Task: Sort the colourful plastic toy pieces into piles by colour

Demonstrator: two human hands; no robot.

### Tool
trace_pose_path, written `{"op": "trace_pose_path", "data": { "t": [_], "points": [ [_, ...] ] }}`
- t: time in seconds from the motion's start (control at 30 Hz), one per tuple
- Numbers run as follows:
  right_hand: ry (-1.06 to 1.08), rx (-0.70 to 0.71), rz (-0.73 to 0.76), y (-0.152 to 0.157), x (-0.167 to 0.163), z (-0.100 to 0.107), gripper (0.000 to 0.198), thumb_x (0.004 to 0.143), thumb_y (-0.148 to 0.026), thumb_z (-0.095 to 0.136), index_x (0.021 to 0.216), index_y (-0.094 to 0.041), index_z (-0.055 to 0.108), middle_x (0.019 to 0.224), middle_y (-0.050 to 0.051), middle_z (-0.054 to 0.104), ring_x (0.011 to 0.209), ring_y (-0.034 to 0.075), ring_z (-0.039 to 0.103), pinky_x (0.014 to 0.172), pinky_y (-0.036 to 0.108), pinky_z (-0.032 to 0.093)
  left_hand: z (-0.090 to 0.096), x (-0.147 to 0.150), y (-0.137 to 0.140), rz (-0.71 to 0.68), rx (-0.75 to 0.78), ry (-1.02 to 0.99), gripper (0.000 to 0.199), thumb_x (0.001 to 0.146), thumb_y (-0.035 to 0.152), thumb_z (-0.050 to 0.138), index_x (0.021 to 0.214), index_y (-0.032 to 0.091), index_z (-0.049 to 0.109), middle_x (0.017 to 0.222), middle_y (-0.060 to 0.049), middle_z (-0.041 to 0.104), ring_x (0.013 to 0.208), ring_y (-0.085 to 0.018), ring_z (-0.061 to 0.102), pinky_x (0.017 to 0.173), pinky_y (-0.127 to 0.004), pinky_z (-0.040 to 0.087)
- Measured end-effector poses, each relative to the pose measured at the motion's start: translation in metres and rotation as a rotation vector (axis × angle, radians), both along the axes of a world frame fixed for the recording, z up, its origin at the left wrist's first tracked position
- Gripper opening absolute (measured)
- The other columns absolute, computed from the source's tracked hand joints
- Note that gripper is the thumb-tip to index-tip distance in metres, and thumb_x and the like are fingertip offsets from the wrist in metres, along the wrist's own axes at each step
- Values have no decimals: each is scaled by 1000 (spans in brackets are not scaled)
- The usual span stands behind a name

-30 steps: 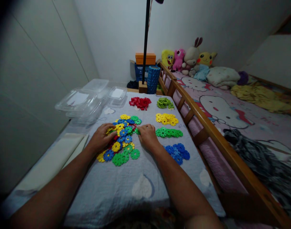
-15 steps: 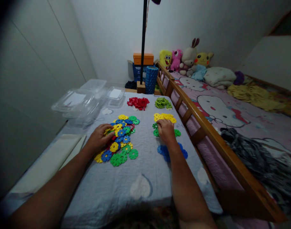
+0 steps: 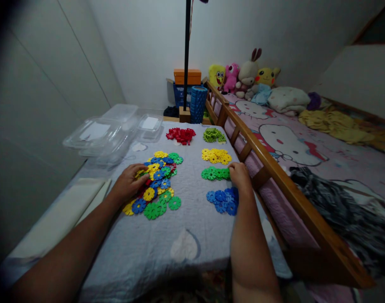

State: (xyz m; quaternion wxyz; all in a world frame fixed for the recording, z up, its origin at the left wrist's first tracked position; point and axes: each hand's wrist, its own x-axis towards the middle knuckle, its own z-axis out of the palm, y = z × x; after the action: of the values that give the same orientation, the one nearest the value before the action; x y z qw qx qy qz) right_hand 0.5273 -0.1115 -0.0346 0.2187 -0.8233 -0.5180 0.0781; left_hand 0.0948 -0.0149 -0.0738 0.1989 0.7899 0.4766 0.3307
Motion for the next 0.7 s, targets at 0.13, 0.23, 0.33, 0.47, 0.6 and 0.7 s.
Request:
{"op": "trace_pose_path", "data": {
  "t": [0.13,0.23,0.33,0.47,0.6,0.7],
  "points": [
    [-62,14,-43,2,1,-6,29,84,-17,50,89,-17,78,83,7,73,79,20,63,78,29,46,0,0,0,-5,5,8,43,88,55,55,109,20,69,123,-12,67,119,-31,60,109,-49,46],
    [-72,80,-79,3,0,-5,29,84,-16,50,93,-16,78,93,9,75,87,21,65,84,30,47,0,0,0,-11,7,12,44,88,55,55,109,19,69,123,-13,66,119,-31,60,109,-49,46],
    [-79,182,-62,6,-10,0,27,86,-17,50,94,-16,76,100,12,75,95,23,65,91,34,47,0,0,1,-9,8,11,43,88,53,55,109,19,69,123,-13,67,119,-30,61,109,-48,46],
    [-58,300,191,14,-49,7,24,90,-21,51,95,-16,74,100,13,74,98,25,64,94,37,47,1,0,0,-10,4,12,40,88,52,56,108,20,69,121,-12,67,118,-30,61,109,-48,47],
    [-75,230,481,19,-102,7,22,92,-22,55,103,-18,74,112,12,74,110,27,60,103,43,41,1,1,-1,-7,12,6,40,88,52,55,107,20,69,121,-12,67,118,-30,61,109,-49,47],
    [-91,130,610,18,-133,5,27,94,-22,56,115,-20,73,124,10,73,117,28,56,105,44,38,0,1,-1,-5,16,-1,40,87,52,56,107,20,70,120,-12,67,118,-30,61,109,-49,47]
  ]
}}
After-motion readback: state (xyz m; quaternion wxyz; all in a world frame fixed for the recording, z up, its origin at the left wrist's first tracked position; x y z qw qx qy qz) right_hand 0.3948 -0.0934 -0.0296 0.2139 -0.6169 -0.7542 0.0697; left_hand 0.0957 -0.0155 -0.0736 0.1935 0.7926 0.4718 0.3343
